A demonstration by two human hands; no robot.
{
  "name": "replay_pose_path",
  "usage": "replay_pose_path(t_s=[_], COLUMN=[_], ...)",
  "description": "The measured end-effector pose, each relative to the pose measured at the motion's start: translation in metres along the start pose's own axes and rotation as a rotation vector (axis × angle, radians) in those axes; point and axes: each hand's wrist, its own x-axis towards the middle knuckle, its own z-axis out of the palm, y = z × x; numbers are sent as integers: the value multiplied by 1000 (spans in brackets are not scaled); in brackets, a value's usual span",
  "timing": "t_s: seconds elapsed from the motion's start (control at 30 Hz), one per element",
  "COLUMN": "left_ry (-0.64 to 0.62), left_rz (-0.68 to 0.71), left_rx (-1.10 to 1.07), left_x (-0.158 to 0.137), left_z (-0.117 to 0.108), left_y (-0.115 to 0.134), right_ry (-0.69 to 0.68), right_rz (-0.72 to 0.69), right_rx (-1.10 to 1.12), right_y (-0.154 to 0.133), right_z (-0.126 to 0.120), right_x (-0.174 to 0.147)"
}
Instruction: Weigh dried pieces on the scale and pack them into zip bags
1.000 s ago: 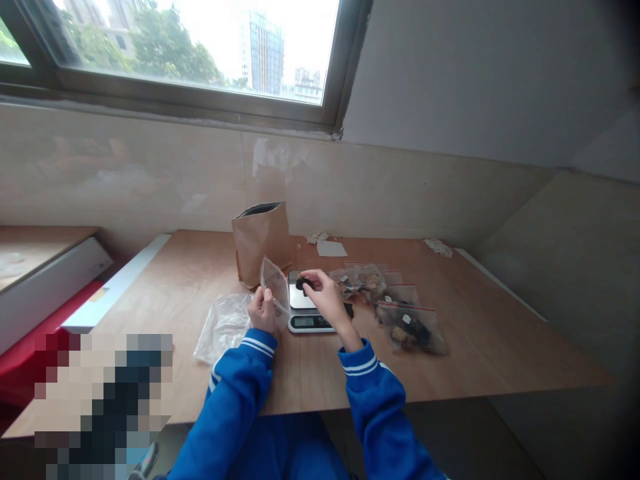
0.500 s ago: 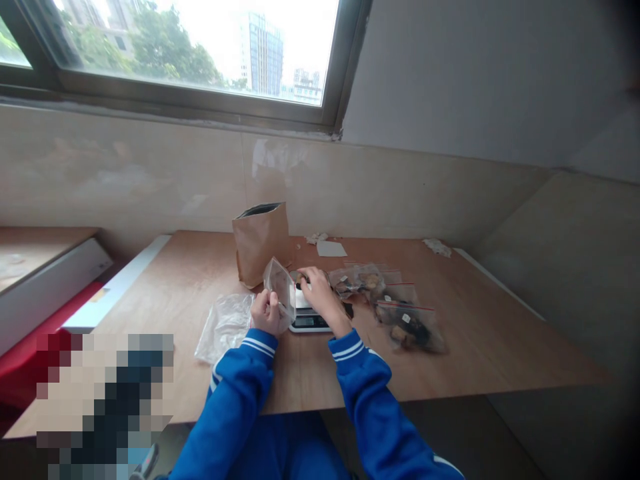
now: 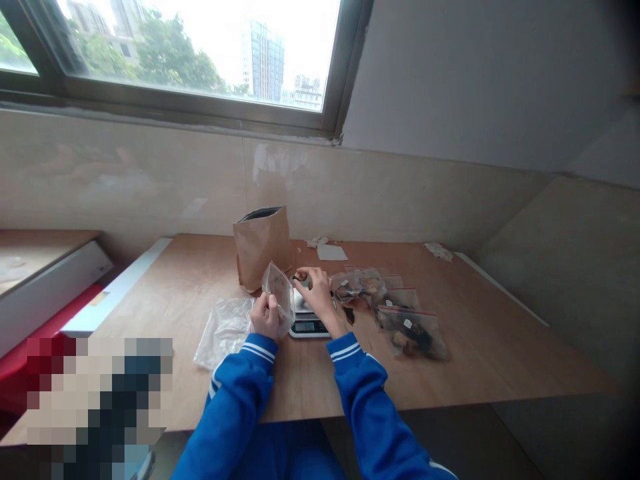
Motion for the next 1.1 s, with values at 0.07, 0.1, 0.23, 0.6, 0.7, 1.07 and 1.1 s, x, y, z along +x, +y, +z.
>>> replay_pose_path(t_s=[0.07, 0.1, 0.23, 0.6, 0.7, 1.07, 1.1], left_ry=[9, 15, 11, 131, 124, 100, 94], left_rz=[-22, -33, -93, -233, -240, -249, -249], left_rx=[-15, -26, -85, -231, -259, -285, -286], left_x=[0, 0, 1, 6, 5, 4, 4], left_z=[1, 1, 1, 4, 4, 6, 6], left_y=[1, 2, 12, 10, 9, 10, 11], right_ry=[87, 85, -107, -93, -133, -33, -85], right_rz=[2, -13, -66, 58, 29, 56, 35], right_rx=[202, 280, 294, -331, -336, 445, 490], right_y=[-16, -25, -48, 43, 62, 12, -1], right_z=[-9, -12, -15, 0, 6, -13, -17], right_x=[3, 5, 13, -10, -17, 6, 9])
